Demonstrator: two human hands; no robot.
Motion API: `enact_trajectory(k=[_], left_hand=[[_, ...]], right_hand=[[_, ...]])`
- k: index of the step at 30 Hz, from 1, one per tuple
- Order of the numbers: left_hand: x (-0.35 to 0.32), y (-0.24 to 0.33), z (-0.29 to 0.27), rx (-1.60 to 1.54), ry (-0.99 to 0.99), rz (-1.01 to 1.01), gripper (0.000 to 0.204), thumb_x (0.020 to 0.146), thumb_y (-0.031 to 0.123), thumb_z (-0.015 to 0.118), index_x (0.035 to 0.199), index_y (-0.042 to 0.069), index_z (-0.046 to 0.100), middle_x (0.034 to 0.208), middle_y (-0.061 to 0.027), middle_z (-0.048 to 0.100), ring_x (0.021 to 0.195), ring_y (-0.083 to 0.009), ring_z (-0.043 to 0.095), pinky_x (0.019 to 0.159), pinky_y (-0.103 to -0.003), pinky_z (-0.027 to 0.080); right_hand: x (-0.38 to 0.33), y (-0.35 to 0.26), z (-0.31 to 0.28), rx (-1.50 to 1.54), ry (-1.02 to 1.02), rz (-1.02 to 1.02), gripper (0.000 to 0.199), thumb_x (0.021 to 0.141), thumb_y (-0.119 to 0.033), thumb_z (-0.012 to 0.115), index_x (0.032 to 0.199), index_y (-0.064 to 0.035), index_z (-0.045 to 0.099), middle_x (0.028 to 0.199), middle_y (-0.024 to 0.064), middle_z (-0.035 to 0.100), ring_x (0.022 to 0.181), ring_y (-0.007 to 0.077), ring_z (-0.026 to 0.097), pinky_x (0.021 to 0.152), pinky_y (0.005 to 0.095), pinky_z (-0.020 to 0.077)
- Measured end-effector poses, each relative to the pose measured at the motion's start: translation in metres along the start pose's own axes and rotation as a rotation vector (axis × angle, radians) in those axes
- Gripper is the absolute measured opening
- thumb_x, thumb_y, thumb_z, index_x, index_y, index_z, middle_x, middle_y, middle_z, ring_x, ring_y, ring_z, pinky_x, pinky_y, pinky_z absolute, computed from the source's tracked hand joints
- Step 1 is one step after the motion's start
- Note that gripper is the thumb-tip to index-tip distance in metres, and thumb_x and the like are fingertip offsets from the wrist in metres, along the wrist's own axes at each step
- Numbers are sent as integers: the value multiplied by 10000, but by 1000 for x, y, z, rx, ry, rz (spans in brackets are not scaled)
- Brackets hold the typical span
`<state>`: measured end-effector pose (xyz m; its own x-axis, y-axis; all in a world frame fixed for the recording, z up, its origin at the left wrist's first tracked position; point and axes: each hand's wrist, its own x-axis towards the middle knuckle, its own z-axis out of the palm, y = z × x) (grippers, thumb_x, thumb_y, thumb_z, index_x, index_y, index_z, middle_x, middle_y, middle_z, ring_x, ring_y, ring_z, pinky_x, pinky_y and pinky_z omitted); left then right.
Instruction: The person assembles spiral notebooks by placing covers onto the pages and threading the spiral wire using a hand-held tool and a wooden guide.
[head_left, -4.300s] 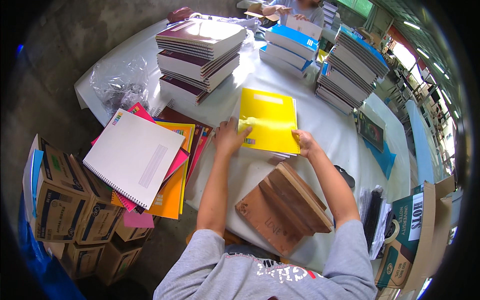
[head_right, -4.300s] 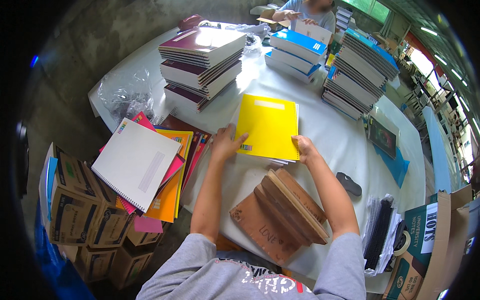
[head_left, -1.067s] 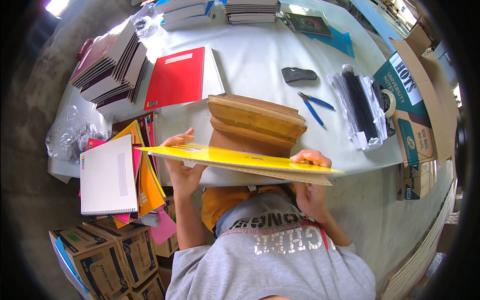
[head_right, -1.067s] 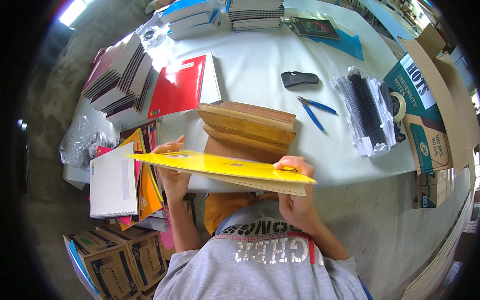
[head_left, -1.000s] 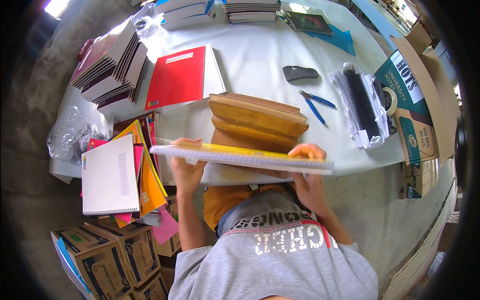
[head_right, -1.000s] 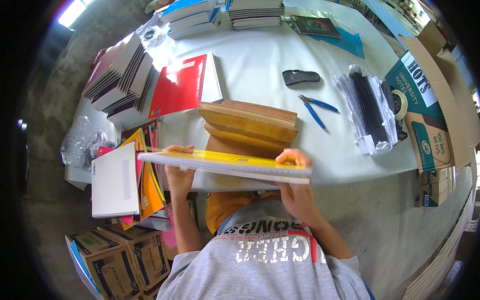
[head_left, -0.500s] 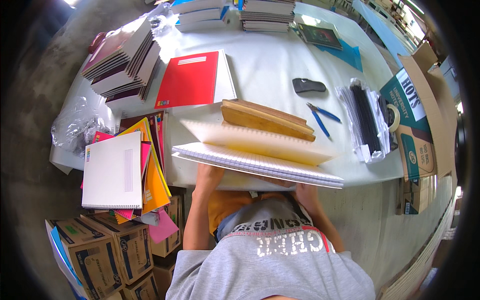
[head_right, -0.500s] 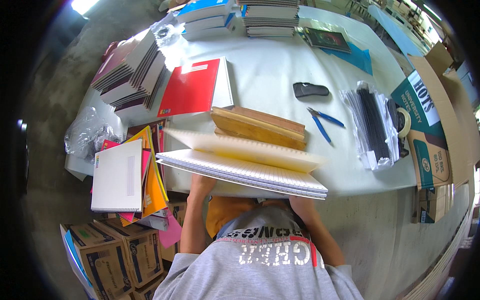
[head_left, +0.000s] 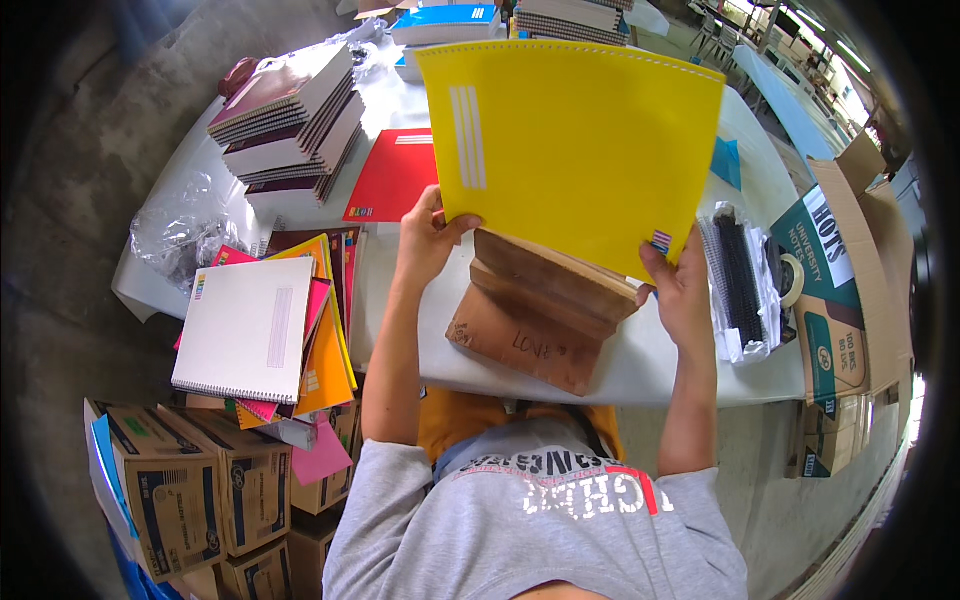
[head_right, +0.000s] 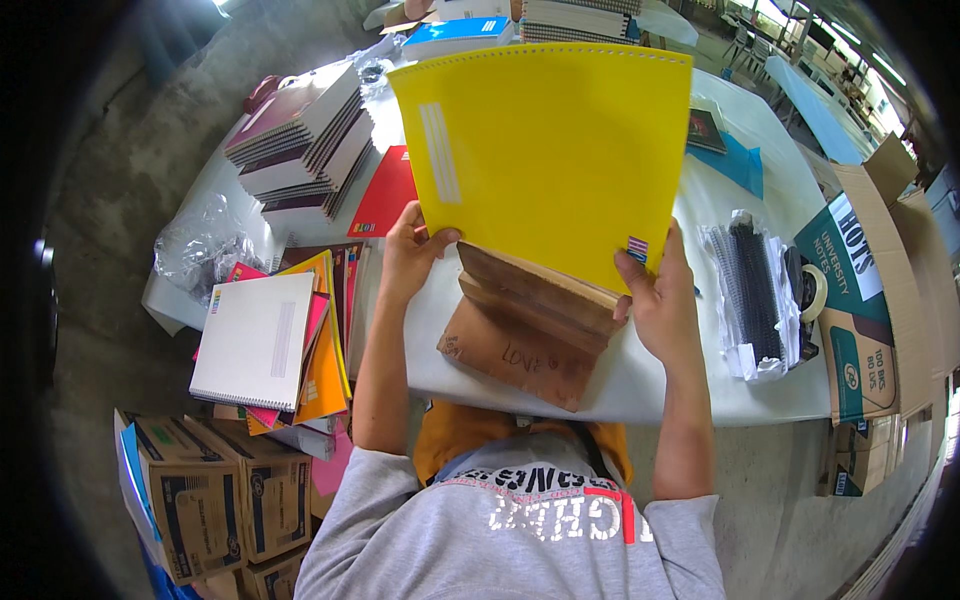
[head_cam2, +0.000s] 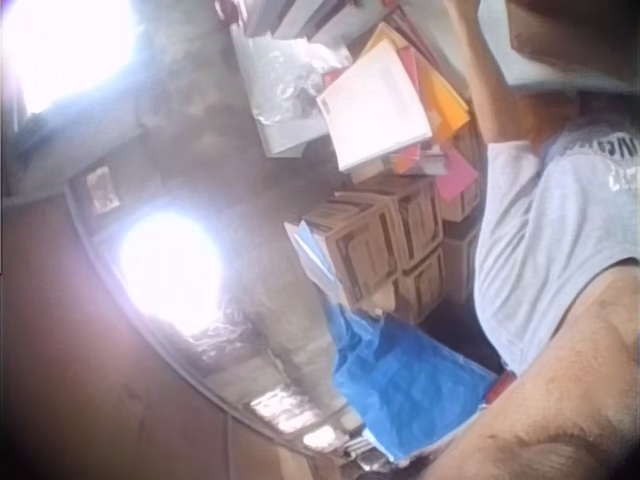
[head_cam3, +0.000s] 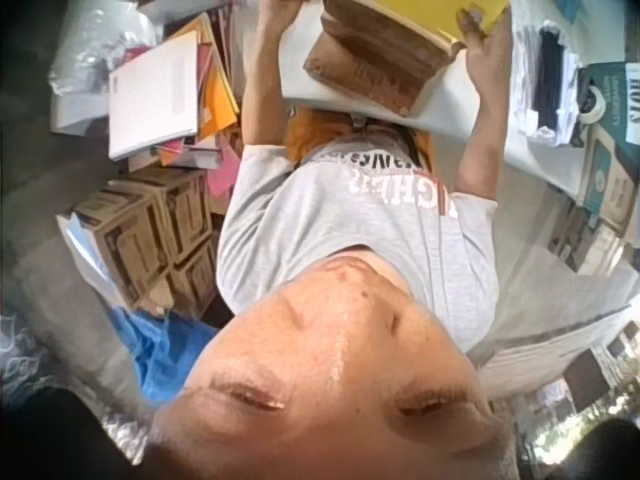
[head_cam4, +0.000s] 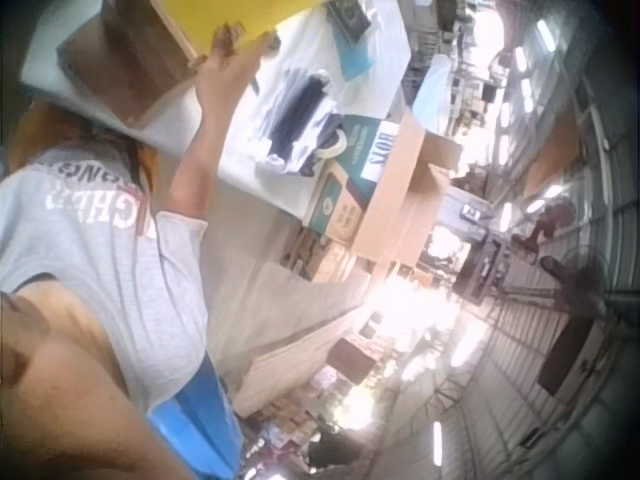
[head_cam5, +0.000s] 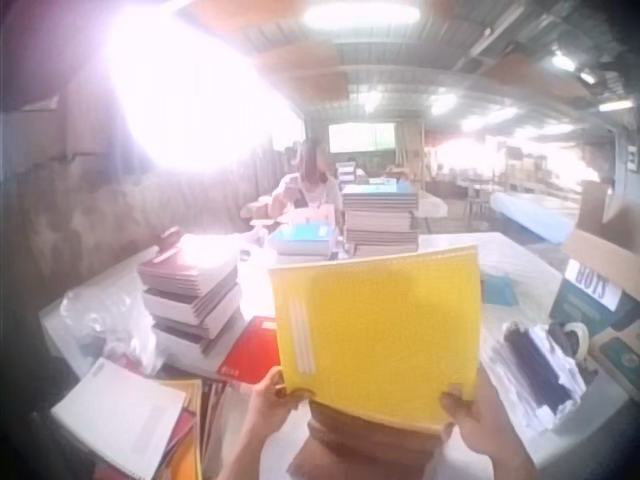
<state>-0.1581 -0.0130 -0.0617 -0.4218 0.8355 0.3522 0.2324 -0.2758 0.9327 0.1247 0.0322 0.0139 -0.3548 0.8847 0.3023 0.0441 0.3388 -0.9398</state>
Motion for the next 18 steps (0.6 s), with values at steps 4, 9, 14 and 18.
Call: enact_trajectory(k=[4,9,14,18], left_hand=[[-1,-14,8,-113,-12,-7,326,799,58,683,1082,-3,534,910,-53,648,707,-68,552,594,-226,440],[-17,-48,1,-40,-61,32,289,821,53,641,1092,17,547,920,-59,653,775,-114,566,722,-286,461],[-49,-62,7,429,49,-28,274,767,7,644,1030,12,563,946,-154,639,892,-290,588,793,-363,450],[-52,-57,-4,464,20,-4,259,744,-12,646,992,20,577,920,-159,632,958,-335,562,826,-382,431]], right_hand=[[11,8,-7,-44,-14,-11,375,894,-87,545,1237,-58,396,914,63,576,677,104,533,438,220,441],[1,33,-18,-387,-114,-262,393,869,-130,593,1209,-24,426,902,155,644,816,312,633,690,333,483],[-28,81,-53,-194,-306,-116,458,849,-176,615,1242,11,474,1250,128,510,1160,230,481,972,324,348],[15,109,-115,-22,-45,158,430,868,-185,571,1251,-9,486,1274,120,497,1168,216,475,966,340,370]])
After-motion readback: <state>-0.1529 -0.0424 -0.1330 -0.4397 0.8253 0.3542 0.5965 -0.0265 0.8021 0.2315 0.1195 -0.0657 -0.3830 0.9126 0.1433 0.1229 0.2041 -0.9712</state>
